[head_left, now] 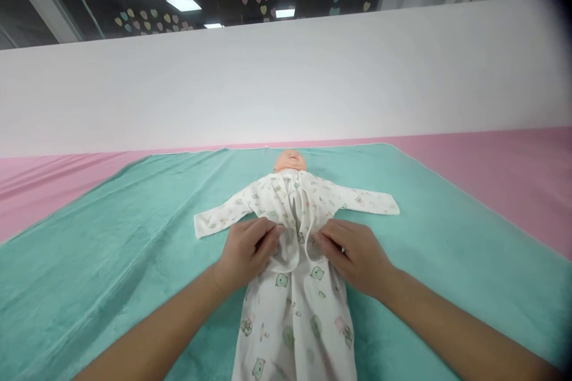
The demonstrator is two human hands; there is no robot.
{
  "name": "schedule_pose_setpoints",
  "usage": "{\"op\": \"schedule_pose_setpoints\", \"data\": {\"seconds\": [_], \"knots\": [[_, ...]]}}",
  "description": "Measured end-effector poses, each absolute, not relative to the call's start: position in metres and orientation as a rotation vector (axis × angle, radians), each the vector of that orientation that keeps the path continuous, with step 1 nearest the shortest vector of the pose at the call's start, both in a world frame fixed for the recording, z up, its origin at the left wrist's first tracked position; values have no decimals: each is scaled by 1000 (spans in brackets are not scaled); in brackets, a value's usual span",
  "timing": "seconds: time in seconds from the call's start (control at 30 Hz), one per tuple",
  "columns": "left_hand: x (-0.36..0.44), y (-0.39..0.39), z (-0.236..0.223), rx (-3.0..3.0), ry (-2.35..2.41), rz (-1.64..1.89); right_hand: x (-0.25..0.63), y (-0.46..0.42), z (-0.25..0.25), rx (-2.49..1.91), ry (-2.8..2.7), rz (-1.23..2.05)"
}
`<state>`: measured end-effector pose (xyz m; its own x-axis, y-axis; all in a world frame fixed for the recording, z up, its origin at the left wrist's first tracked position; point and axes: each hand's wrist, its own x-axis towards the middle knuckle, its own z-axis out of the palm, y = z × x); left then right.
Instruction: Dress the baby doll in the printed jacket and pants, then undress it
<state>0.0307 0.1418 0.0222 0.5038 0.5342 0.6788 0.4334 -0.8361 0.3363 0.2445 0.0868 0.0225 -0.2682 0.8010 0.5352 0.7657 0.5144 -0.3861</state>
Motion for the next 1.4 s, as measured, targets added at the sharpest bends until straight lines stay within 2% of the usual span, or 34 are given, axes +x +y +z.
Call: {"op": "schedule_pose_setpoints", "data": {"seconds": [0.17,0.6,0.87,1.13,1.4], "knots": [[34,139,21,2644,797,1206,240,84,24,-1202,-2200,197],[37,139,19,2729,730,1157,241,86,23,-1292,-2299,91],[36,138,20,2626,843,1114,241,85,23,-1328,-2176,153],[37,139,17,2575,944,1127,237,91,21,-1155,-2044,-47],[41,139,23,2650,942,990,238,95,26,-1147,-2071,74]]}}
